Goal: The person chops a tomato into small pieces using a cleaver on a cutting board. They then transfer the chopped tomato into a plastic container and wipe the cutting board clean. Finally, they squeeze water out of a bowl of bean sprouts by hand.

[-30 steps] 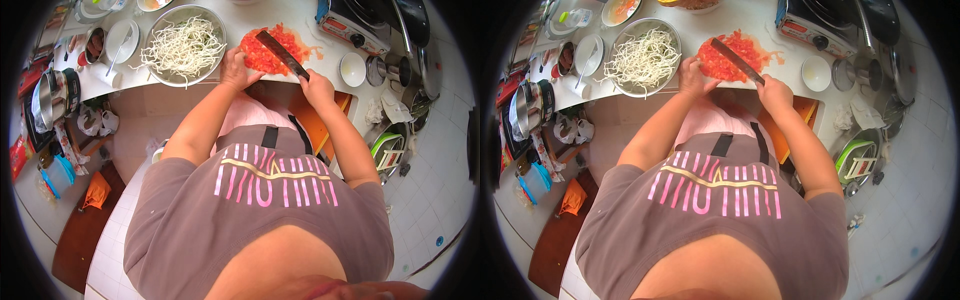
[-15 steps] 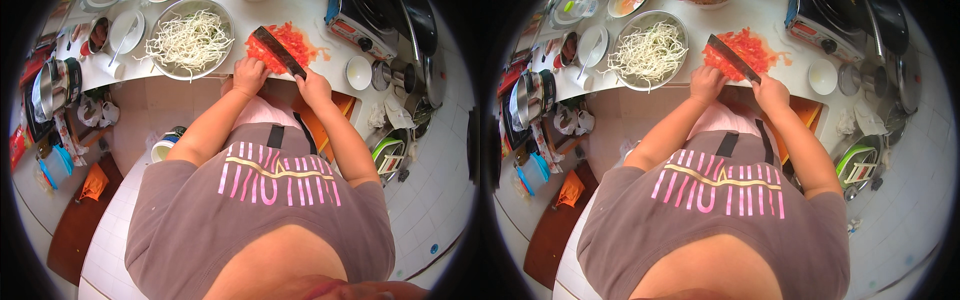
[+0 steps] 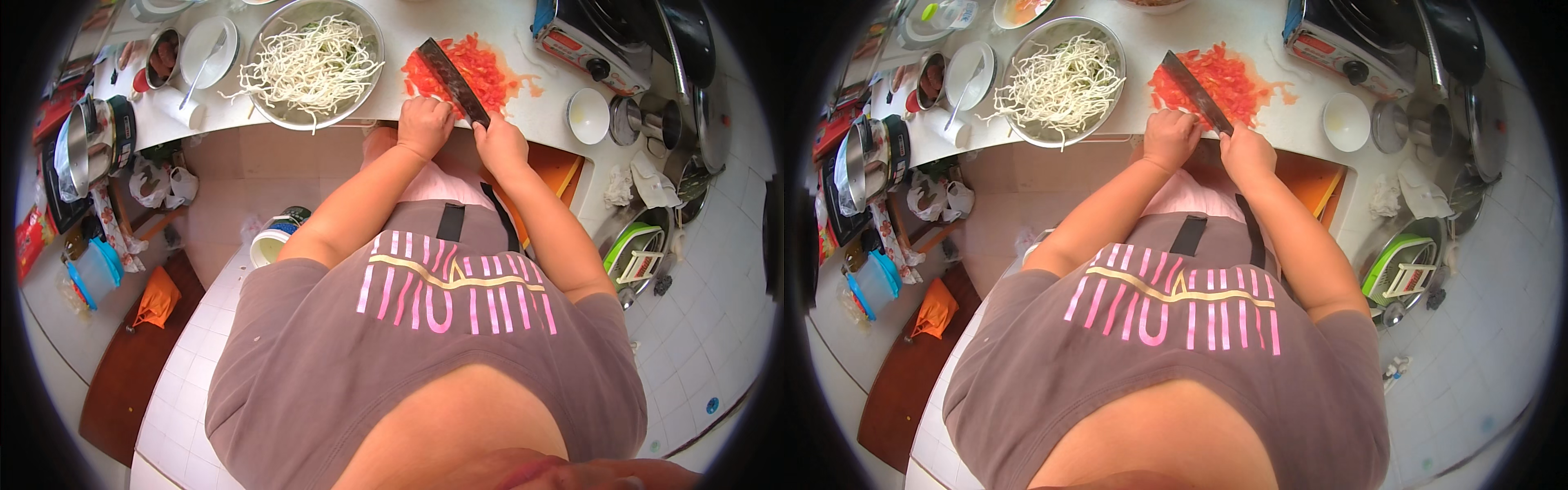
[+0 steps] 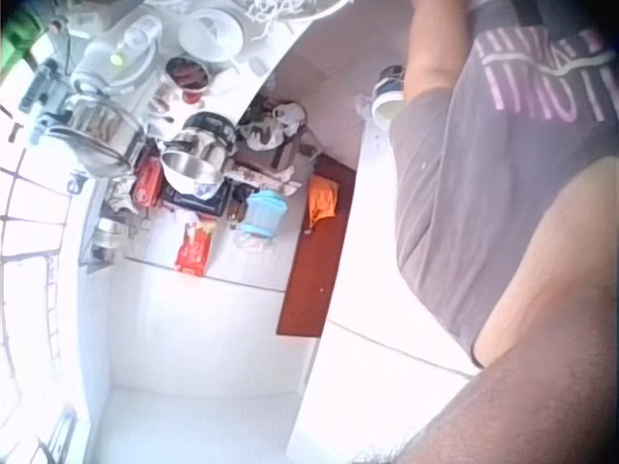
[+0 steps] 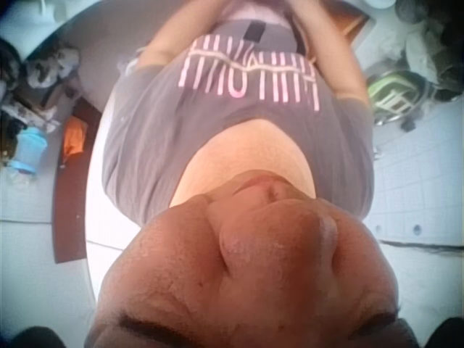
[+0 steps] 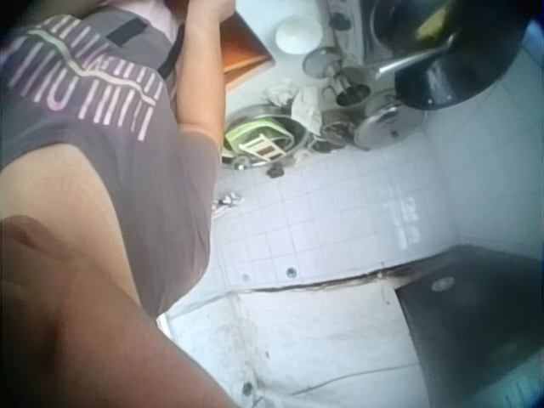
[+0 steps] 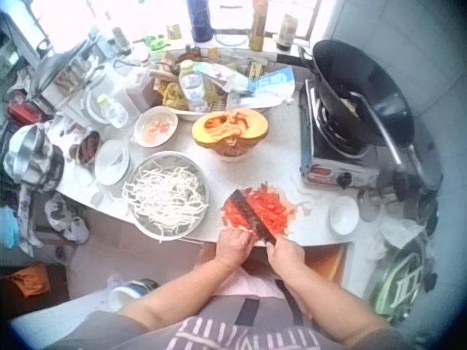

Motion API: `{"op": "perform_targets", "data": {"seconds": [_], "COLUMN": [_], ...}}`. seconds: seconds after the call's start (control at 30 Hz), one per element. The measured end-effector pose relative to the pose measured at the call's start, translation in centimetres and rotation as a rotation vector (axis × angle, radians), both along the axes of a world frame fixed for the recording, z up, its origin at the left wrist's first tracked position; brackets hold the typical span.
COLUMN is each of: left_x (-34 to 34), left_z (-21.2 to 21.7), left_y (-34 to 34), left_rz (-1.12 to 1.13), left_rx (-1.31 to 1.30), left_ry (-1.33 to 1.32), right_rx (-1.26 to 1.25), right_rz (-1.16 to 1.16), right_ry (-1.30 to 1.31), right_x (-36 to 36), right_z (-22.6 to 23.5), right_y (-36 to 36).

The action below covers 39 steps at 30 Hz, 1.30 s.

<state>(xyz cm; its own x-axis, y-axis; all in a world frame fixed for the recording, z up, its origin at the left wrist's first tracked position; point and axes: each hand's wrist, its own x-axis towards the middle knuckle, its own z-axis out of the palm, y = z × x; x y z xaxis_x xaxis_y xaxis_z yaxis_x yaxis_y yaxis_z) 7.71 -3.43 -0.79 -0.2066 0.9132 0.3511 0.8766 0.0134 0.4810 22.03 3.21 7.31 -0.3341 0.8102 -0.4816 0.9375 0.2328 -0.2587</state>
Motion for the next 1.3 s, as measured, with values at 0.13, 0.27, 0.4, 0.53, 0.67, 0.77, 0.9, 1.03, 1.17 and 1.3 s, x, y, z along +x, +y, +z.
{"op": "perform_targets", "data": {"seconds": [0.13,0.27,0.4,0.53,0.67,0.77,0.9,1.03,1.17,1.3], "left_x": [0.7,1.0,0.0,-2.5,-3.7,-3.5,-3.3,-3.4,-3.2,-2.9], "left_z": [-0.6,-0.9,-0.3,0.6,-0.5,-1.1,-0.8,-1.2,-1.0,-1.0], "left_y": [0.9,0.7,0.1,-0.7,-0.1,0.6,0.7,0.7,1.4,1.1], "left_rz": [0.030,0.039,0.056,0.397,0.348,0.310,0.327,0.333,0.310,0.266], "left_rx": [0.025,0.019,0.000,-0.095,-0.291,-0.221,-0.128,-0.116,-0.069,-0.070], "left_ry": [0.005,0.018,0.011,0.063,0.004,0.032,-0.003,0.016,0.024,0.087], "right_rx": [0.021,0.018,0.050,0.017,0.024,0.049,0.073,0.057,0.054,0.064], "right_rz": [0.025,0.016,-0.022,-0.002,0.021,0.036,0.092,0.143,0.147,0.146], "right_ry": [-0.038,0.012,0.127,0.104,0.068,0.101,0.063,0.039,-0.007,-0.015], "right_x": [-0.5,-0.3,0.7,0.0,-0.8,-0.8,-1.2,-1.6,-1.9,-2.0], "right_z": [-0.5,-0.9,-1.3,0.2,0.5,0.3,0.2,0.5,-0.3,-0.3], "right_y": [0.3,0.2,1.0,0.4,0.1,0.1,0.1,0.3,0.3,0.5]}}
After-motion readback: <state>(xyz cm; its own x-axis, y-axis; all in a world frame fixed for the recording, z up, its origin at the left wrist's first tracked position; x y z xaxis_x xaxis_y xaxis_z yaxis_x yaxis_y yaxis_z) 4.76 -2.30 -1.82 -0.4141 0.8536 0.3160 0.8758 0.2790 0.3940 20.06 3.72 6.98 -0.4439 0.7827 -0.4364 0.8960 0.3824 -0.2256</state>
